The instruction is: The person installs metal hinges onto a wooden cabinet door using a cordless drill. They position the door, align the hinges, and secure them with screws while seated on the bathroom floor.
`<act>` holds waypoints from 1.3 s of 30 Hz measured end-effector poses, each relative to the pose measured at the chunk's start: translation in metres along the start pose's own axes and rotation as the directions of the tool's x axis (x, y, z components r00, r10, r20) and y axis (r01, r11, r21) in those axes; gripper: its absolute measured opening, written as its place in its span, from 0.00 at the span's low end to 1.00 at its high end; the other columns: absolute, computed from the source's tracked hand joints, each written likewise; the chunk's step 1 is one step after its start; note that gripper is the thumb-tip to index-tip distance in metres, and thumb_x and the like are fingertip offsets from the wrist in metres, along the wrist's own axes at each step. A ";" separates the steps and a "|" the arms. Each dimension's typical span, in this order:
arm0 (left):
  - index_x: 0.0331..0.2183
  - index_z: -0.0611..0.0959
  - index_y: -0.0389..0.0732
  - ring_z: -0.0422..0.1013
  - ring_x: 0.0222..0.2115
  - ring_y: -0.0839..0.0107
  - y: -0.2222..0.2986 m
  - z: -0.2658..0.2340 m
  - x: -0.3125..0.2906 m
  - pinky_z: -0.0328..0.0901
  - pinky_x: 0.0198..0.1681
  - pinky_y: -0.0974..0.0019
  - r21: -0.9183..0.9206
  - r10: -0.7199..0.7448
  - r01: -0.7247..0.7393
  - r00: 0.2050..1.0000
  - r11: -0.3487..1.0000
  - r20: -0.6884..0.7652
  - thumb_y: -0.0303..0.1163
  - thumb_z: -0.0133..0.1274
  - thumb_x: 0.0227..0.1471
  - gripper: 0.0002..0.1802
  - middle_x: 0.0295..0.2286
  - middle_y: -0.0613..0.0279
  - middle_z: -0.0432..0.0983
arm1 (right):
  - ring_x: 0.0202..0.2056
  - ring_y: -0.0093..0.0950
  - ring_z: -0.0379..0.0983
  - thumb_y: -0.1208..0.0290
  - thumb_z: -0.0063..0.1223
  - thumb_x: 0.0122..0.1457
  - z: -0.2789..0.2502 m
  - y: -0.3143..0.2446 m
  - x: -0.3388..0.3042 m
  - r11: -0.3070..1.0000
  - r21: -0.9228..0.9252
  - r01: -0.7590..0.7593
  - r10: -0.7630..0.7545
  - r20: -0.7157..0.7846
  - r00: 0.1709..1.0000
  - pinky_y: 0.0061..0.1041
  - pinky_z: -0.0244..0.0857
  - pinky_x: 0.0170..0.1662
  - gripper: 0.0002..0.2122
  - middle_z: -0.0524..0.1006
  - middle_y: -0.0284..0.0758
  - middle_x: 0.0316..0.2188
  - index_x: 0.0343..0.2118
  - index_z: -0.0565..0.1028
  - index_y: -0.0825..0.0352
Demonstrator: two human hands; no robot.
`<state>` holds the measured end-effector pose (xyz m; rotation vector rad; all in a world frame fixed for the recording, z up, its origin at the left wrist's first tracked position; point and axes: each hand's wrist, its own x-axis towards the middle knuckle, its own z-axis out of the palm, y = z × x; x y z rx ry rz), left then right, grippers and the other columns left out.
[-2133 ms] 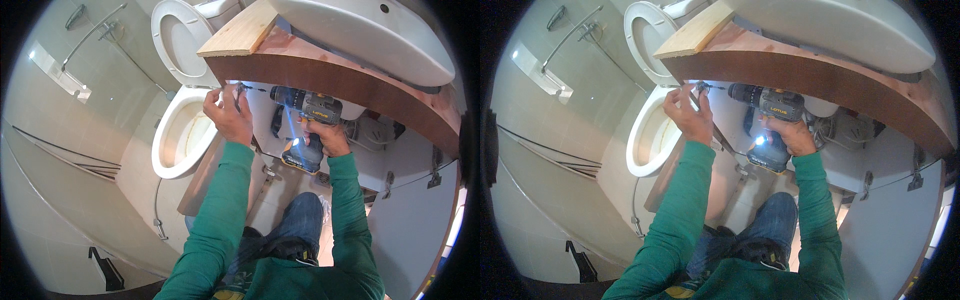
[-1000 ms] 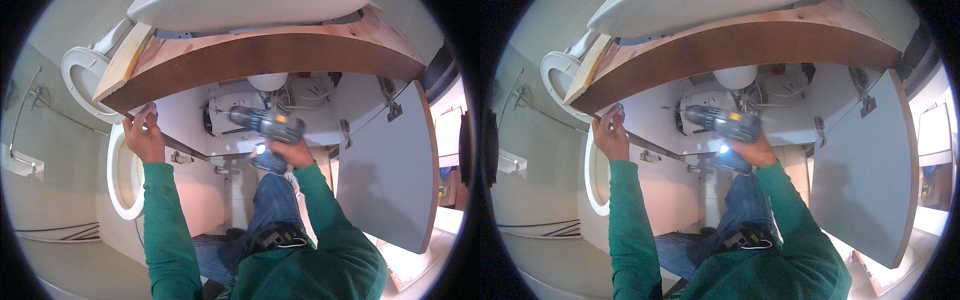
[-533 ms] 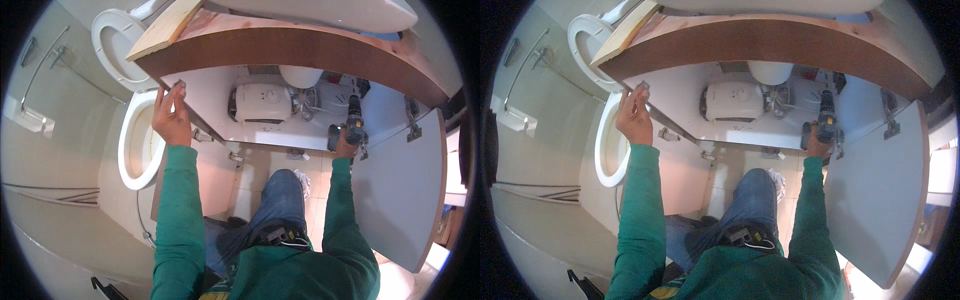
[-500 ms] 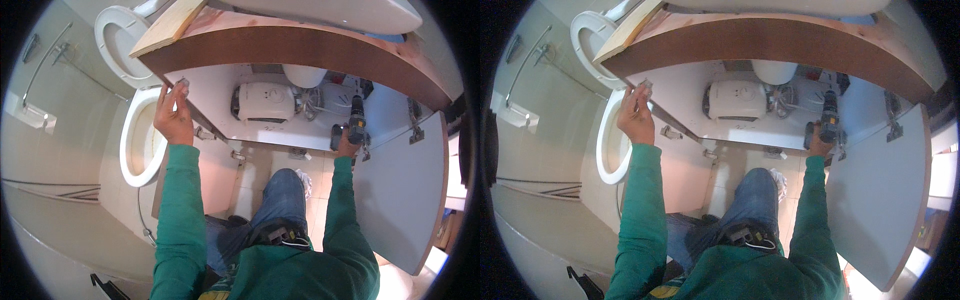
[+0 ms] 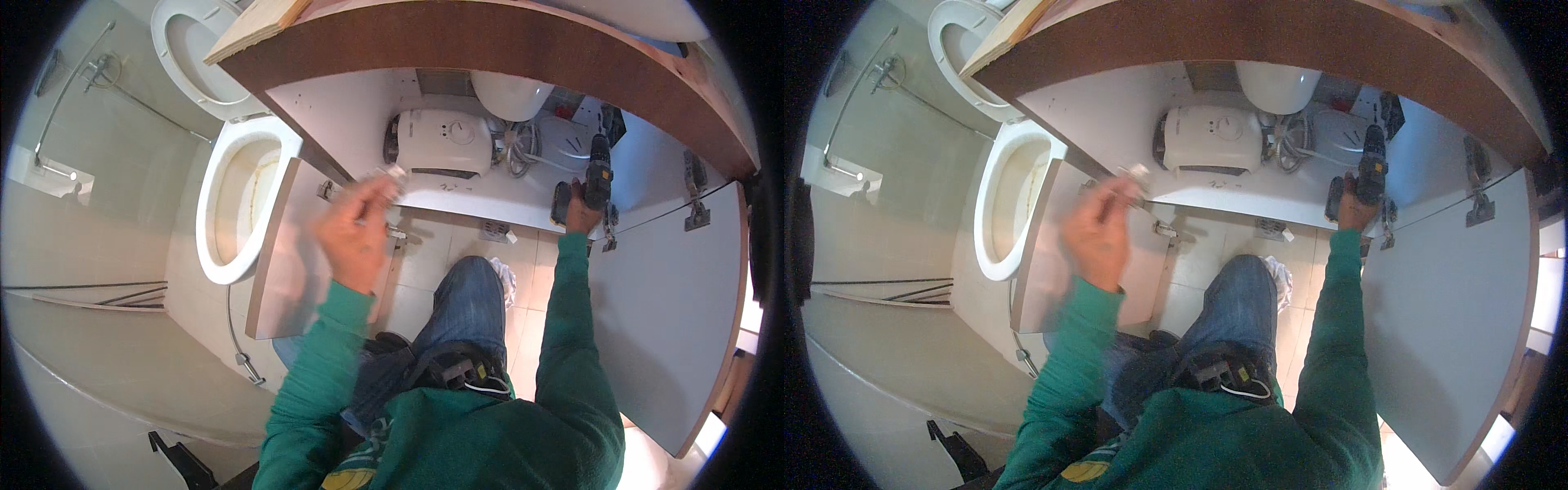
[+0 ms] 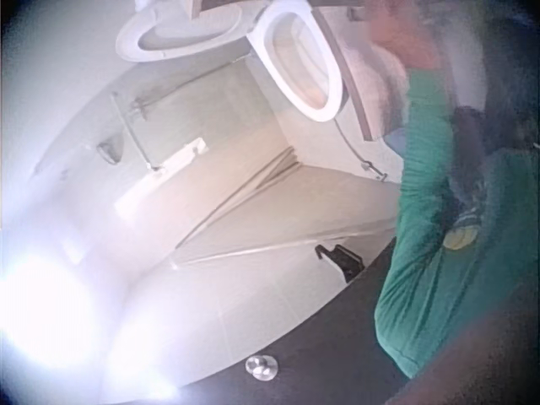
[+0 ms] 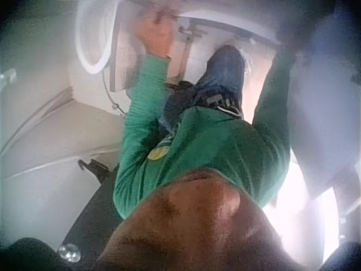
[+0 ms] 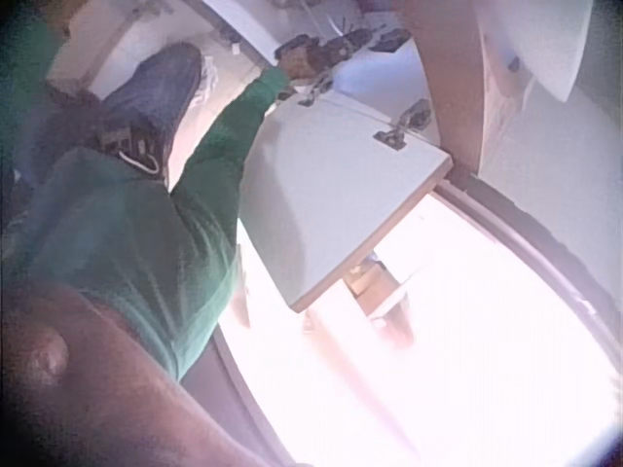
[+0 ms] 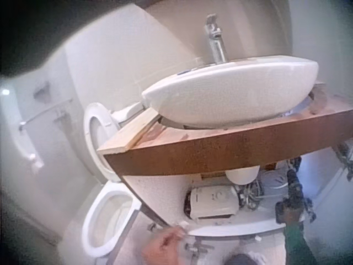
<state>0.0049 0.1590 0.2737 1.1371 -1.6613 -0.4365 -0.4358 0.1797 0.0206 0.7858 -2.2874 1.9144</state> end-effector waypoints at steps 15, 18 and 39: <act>0.45 0.87 0.45 0.79 0.36 0.50 -0.058 0.059 -0.129 0.75 0.38 0.52 0.280 -0.121 -0.007 0.891 0.960 0.437 0.27 0.59 0.57 0.13 0.40 0.57 0.79 | 0.42 0.21 0.78 0.64 0.61 0.69 -0.020 -0.176 -0.218 0.627 -0.034 -0.778 0.247 0.956 0.158 0.24 0.72 0.47 0.13 0.83 0.33 0.39 0.48 0.81 0.69; 0.45 0.87 0.45 0.80 0.36 0.51 -0.064 0.054 -0.124 0.75 0.37 0.52 0.312 -0.108 -0.051 0.876 0.949 0.471 0.28 0.60 0.58 0.12 0.40 0.57 0.80 | 0.41 0.21 0.77 0.64 0.63 0.67 -0.011 -0.172 -0.220 0.637 -0.012 -0.770 0.218 0.962 0.166 0.22 0.72 0.43 0.12 0.82 0.31 0.38 0.46 0.82 0.68; 0.51 0.82 0.38 0.81 0.34 0.55 -0.127 0.030 -0.123 0.75 0.37 0.58 0.126 -0.338 0.315 0.906 0.941 0.256 0.27 0.62 0.59 0.18 0.38 0.50 0.83 | 0.37 0.43 0.79 0.66 0.58 0.60 0.080 -0.111 -0.186 0.972 -0.028 0.233 -0.134 0.752 0.645 0.40 0.72 0.44 0.08 0.82 0.44 0.33 0.35 0.83 0.65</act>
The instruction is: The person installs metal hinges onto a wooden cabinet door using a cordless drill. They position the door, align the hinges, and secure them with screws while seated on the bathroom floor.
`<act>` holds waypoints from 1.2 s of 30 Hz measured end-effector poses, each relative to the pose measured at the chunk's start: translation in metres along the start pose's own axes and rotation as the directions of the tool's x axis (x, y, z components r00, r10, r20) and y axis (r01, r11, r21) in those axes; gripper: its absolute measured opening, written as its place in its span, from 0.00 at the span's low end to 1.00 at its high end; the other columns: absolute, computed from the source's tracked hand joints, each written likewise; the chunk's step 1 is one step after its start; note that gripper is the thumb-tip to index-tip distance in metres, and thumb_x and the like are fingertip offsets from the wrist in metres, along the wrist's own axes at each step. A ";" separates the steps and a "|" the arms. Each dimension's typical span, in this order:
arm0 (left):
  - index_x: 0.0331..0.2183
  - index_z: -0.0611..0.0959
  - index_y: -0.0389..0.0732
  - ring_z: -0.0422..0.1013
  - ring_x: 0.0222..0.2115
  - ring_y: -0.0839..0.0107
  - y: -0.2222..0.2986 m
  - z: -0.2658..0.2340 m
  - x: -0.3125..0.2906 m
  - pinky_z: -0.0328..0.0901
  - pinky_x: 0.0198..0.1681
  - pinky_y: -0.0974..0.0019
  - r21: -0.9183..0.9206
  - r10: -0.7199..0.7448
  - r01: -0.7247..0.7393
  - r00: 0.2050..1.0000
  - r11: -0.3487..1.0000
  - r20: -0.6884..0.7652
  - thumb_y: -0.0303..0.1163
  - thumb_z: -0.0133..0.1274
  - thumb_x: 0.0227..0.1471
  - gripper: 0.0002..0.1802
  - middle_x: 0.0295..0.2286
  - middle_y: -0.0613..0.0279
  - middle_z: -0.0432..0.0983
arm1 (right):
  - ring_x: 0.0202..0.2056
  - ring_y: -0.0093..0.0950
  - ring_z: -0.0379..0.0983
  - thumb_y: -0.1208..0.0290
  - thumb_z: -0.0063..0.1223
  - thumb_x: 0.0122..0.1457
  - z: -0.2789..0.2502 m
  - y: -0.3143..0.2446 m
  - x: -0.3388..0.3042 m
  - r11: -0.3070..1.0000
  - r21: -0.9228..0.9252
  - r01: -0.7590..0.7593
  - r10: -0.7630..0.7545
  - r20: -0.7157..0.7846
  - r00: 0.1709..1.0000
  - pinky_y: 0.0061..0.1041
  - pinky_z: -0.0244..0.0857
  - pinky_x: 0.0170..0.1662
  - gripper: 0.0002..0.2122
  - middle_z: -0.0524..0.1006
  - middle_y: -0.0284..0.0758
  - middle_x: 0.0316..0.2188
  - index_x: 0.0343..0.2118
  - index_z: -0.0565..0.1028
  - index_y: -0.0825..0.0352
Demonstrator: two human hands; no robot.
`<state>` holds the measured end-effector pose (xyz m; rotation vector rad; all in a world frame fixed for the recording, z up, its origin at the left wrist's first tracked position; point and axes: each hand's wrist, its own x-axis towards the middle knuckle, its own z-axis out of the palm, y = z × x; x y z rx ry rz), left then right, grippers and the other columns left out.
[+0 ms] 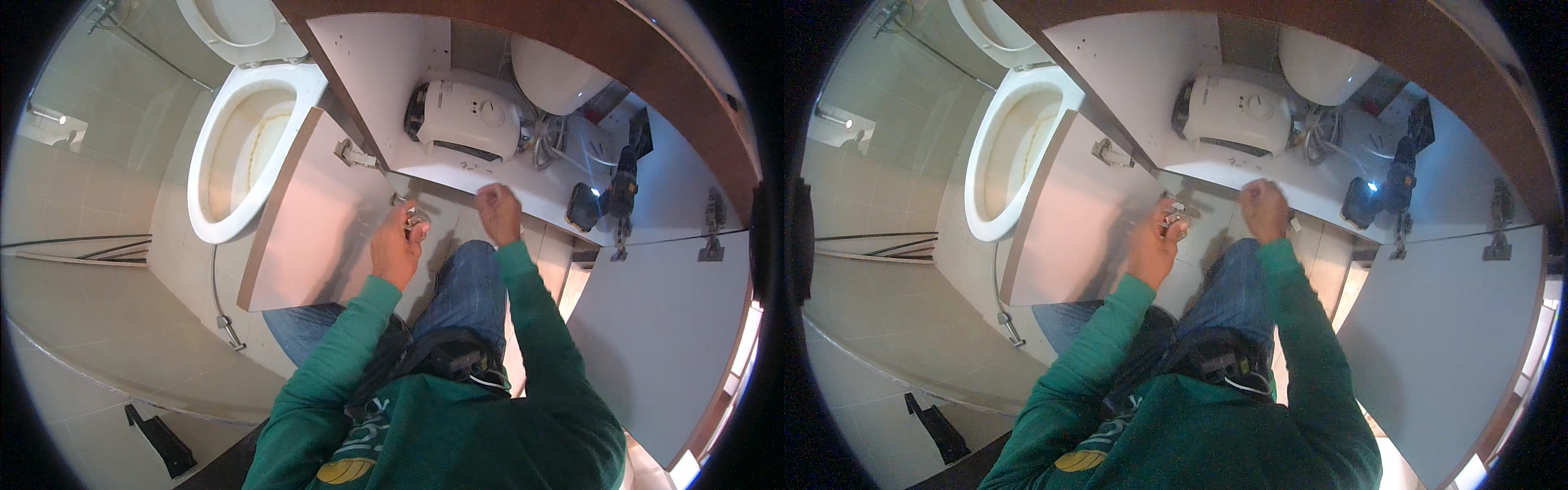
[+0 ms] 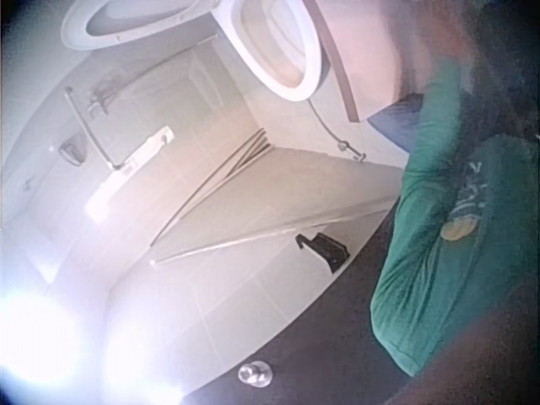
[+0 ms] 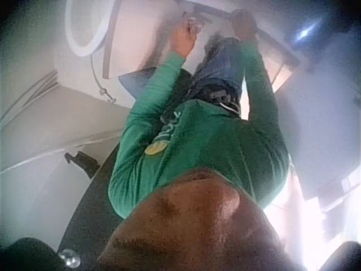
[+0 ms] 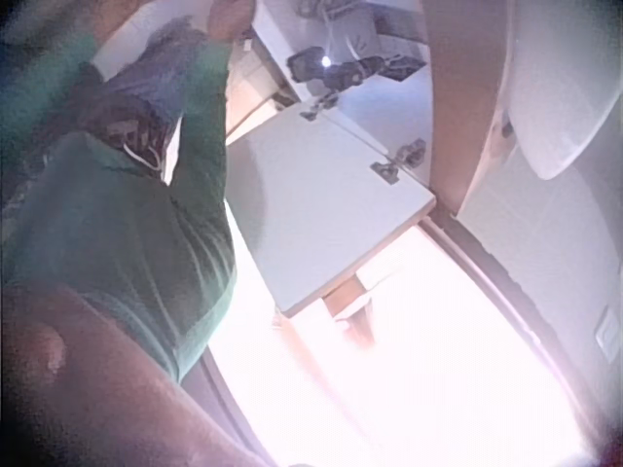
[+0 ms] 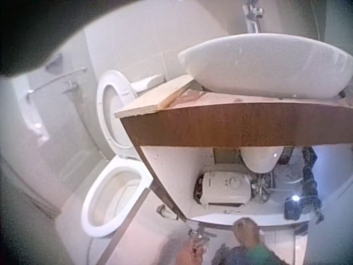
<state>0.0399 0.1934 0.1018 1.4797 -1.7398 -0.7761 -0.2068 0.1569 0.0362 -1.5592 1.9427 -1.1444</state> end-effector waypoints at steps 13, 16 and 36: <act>0.53 0.82 0.33 0.76 0.37 0.79 0.054 -0.045 0.002 0.71 0.45 0.72 -0.535 -0.202 0.308 0.947 0.787 0.248 0.26 0.60 0.63 0.18 0.40 0.63 0.83 | 0.42 0.47 0.78 0.68 0.57 0.58 0.002 0.055 0.056 0.951 -0.309 -0.034 -0.016 -0.157 0.987 0.43 0.72 0.49 0.10 0.83 0.44 0.40 0.38 0.83 0.68; 0.54 0.83 0.34 0.76 0.37 0.80 0.057 -0.047 0.004 0.71 0.45 0.72 -0.582 -0.244 0.390 0.917 0.714 0.315 0.28 0.60 0.64 0.18 0.40 0.64 0.83 | 0.43 0.39 0.80 0.66 0.56 0.62 -0.006 0.026 0.027 0.976 0.030 -0.217 0.219 -0.076 0.973 0.37 0.73 0.48 0.12 0.84 0.41 0.41 0.42 0.83 0.68; 0.51 0.82 0.34 0.79 0.45 0.44 0.079 -0.167 0.109 0.72 0.49 0.46 0.795 0.118 0.152 0.956 0.587 -0.270 0.50 0.64 0.57 0.31 0.43 0.38 0.81 | 0.45 0.33 0.83 0.67 0.43 0.74 -0.064 -0.131 -0.053 0.102 0.701 -0.705 0.037 0.706 0.707 0.23 0.79 0.46 0.19 0.82 0.49 0.49 0.57 0.72 0.78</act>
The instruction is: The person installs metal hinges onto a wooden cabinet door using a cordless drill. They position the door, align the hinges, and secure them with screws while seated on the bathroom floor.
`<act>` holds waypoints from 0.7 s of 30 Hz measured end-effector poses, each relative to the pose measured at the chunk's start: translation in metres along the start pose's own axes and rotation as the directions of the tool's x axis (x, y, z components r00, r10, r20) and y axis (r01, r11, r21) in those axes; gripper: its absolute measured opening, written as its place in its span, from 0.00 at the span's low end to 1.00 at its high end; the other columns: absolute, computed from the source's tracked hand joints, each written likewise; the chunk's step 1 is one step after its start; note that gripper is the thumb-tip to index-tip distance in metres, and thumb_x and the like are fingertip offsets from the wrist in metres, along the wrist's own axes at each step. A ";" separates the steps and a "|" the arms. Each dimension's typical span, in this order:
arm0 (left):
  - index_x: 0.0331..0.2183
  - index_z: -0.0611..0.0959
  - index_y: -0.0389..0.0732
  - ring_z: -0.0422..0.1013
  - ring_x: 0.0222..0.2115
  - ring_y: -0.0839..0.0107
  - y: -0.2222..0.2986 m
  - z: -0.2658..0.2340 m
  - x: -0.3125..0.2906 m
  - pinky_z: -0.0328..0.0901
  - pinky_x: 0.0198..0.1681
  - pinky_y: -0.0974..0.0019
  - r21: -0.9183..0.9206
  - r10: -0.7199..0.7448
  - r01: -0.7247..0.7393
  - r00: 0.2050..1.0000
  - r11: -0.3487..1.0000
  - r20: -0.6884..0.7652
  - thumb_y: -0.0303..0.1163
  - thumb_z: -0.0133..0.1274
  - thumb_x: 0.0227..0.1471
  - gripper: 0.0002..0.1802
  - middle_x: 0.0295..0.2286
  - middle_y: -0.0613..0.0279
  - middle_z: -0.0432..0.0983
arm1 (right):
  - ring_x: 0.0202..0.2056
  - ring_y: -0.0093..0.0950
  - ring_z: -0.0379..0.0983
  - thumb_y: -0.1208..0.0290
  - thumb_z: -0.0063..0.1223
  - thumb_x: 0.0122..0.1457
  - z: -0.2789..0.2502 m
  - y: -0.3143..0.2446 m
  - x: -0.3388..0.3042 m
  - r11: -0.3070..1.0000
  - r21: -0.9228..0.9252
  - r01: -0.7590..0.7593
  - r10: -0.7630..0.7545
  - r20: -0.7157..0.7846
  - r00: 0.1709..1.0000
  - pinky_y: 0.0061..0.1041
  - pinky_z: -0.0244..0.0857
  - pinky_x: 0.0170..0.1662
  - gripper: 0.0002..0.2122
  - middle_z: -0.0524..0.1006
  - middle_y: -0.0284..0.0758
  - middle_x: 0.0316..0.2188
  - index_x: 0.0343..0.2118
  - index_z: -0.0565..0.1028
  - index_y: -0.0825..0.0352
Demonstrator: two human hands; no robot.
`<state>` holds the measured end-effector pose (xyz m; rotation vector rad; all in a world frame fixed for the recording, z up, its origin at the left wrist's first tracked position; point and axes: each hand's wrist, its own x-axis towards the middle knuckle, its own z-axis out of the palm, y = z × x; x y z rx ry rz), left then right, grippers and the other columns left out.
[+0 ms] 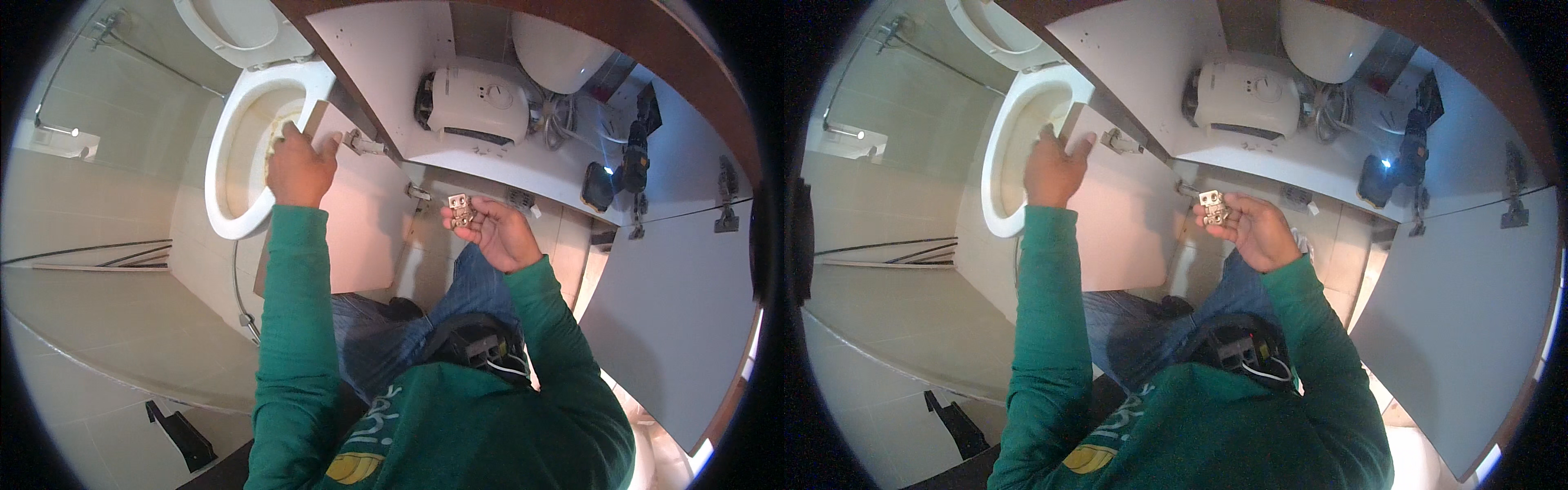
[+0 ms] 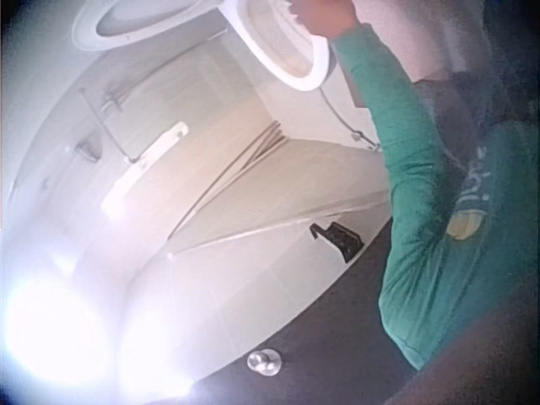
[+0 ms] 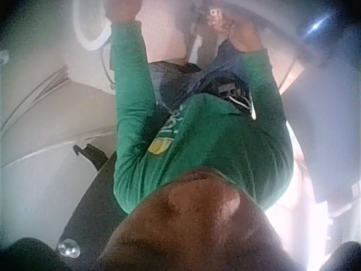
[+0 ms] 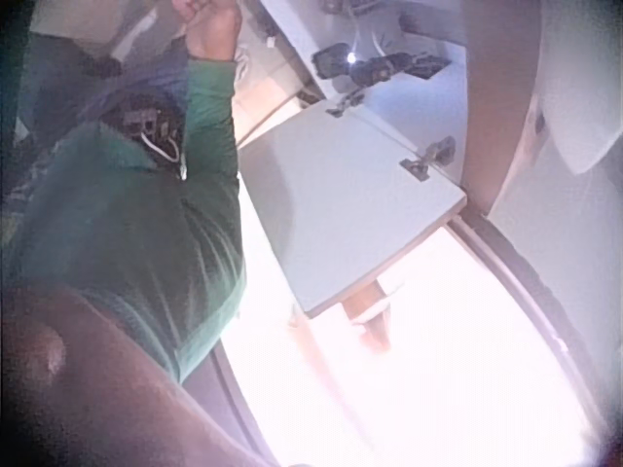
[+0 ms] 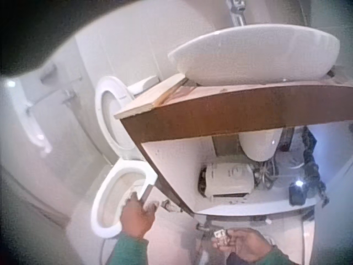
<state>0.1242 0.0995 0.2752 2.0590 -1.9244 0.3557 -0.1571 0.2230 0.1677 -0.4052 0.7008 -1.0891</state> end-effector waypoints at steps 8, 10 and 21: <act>0.37 0.81 0.34 0.82 0.33 0.42 0.002 -0.009 0.000 0.75 0.37 0.45 -0.067 -0.035 0.044 0.991 0.997 0.128 0.56 0.70 0.50 0.32 0.29 0.41 0.84 | 0.44 0.30 0.83 0.63 0.45 0.74 -0.011 -0.004 -0.020 0.986 -0.166 0.004 -0.023 -0.117 0.993 0.27 0.79 0.45 0.17 0.83 0.46 0.48 0.56 0.74 0.71; 0.36 0.81 0.34 0.82 0.34 0.42 0.011 -0.021 -0.012 0.75 0.38 0.45 -0.106 -0.046 0.064 0.986 0.992 0.162 0.56 0.71 0.49 0.32 0.30 0.40 0.84 | 0.44 0.29 0.83 0.61 0.46 0.75 -0.009 -0.005 -0.026 0.976 -0.214 0.032 -0.062 -0.133 0.989 0.27 0.79 0.45 0.17 0.83 0.44 0.48 0.56 0.74 0.68; 0.29 0.77 0.39 0.77 0.25 0.44 -0.010 -0.069 -0.086 0.69 0.30 0.48 -0.290 0.014 -0.012 1.000 0.957 0.004 0.59 0.72 0.46 0.32 0.21 0.50 0.78 | 0.43 0.24 0.80 0.53 0.54 0.72 0.006 -0.009 -0.043 0.794 -0.556 0.246 -0.286 0.016 0.958 0.26 0.76 0.48 0.21 0.84 0.33 0.44 0.57 0.81 0.66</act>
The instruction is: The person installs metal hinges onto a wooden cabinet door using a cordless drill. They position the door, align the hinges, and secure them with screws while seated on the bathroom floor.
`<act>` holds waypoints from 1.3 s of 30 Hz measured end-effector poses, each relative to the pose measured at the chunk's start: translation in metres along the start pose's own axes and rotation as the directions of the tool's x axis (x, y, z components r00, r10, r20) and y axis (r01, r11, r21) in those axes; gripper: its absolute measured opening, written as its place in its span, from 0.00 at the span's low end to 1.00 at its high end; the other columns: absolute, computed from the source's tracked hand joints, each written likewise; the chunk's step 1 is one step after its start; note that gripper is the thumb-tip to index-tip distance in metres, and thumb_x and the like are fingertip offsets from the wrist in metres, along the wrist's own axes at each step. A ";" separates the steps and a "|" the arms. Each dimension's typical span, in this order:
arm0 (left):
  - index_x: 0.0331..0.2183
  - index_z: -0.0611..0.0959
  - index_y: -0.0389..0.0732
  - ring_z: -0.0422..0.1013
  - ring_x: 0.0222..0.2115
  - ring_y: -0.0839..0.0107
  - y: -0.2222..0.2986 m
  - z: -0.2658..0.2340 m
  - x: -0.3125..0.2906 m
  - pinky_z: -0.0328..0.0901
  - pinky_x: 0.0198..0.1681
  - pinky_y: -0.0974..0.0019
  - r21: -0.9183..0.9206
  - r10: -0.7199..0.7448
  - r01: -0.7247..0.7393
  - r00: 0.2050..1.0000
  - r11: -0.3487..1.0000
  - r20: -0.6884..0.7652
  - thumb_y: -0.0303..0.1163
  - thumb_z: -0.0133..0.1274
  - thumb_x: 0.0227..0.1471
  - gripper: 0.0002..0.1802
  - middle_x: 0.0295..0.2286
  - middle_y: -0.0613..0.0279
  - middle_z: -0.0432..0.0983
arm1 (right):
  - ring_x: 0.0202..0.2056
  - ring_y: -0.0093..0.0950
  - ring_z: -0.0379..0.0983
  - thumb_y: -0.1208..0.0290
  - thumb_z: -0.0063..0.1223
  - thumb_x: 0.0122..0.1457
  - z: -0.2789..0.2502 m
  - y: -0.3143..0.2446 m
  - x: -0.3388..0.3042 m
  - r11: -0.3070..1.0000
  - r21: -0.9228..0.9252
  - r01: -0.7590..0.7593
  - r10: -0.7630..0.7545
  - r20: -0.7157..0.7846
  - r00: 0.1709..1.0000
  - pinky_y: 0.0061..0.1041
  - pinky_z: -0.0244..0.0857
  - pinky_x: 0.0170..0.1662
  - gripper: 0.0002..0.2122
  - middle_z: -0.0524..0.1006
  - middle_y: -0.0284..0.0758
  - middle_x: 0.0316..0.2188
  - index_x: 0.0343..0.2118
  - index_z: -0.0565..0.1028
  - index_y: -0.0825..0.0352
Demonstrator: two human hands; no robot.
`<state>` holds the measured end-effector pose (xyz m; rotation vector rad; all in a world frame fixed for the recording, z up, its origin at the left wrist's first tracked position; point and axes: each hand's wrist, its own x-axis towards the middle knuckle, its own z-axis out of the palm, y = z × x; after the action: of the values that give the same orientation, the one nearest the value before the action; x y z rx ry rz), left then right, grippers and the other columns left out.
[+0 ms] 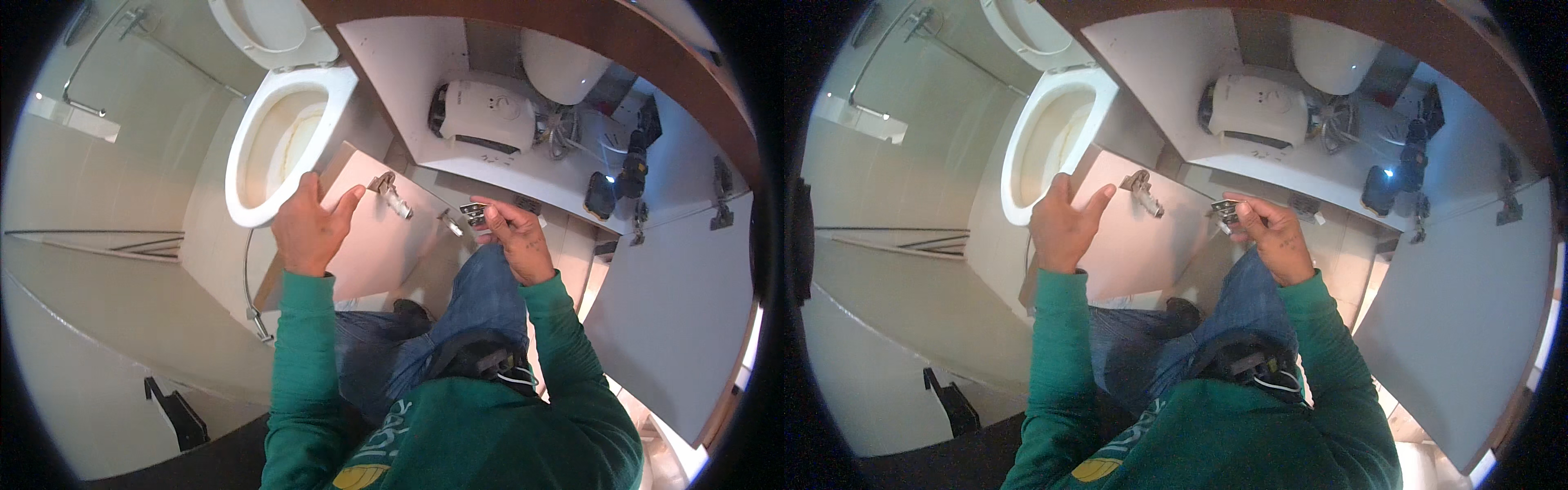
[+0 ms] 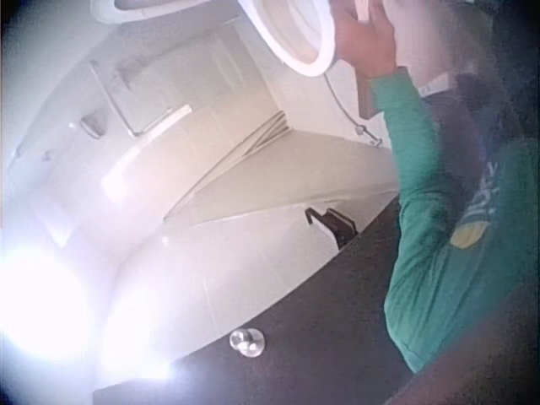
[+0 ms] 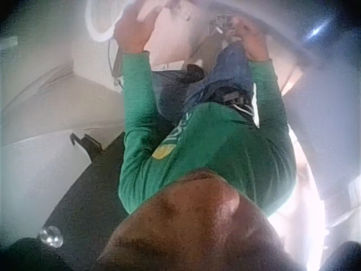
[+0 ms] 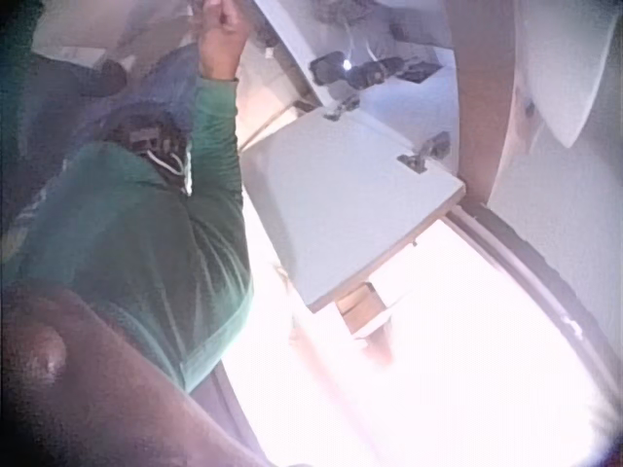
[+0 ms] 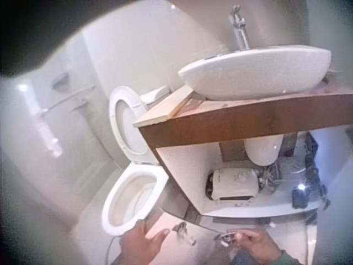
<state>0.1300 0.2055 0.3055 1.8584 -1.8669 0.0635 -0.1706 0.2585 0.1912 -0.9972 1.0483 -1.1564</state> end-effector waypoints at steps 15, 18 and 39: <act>0.25 0.80 0.38 0.67 0.22 0.73 -0.127 -0.020 -0.014 0.64 0.27 0.64 -0.355 -0.046 -0.016 0.985 0.935 -0.164 0.66 0.72 0.42 0.37 0.19 0.66 0.71 | 0.39 0.27 0.84 0.59 0.58 0.70 0.092 0.017 0.018 0.977 0.141 -0.159 0.112 0.293 0.950 0.24 0.78 0.42 0.21 0.85 0.39 0.40 0.53 0.80 0.76; 0.27 0.82 0.36 0.68 0.24 0.75 -0.129 -0.023 -0.016 0.64 0.27 0.65 -0.396 -0.069 0.001 0.985 0.918 -0.159 0.63 0.73 0.43 0.36 0.20 0.67 0.73 | 0.38 0.25 0.83 0.59 0.58 0.70 0.107 0.017 0.017 0.977 0.140 -0.163 0.115 0.297 0.948 0.23 0.78 0.40 0.21 0.85 0.38 0.38 0.52 0.81 0.75; 0.18 0.75 0.41 0.72 0.16 0.59 -0.137 -0.008 -0.002 0.67 0.24 0.57 0.060 -0.191 0.224 0.919 0.973 -0.344 0.77 0.68 0.37 0.44 0.12 0.58 0.71 | 0.40 0.18 0.77 0.65 0.56 0.72 0.198 0.017 0.050 0.956 -0.086 0.280 -0.265 0.149 0.953 0.21 0.71 0.46 0.17 0.86 0.40 0.40 0.58 0.79 0.69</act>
<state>0.2620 0.2015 0.2697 1.9583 -1.4500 0.3829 0.0305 0.2243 0.2131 -1.3183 0.8885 -1.2458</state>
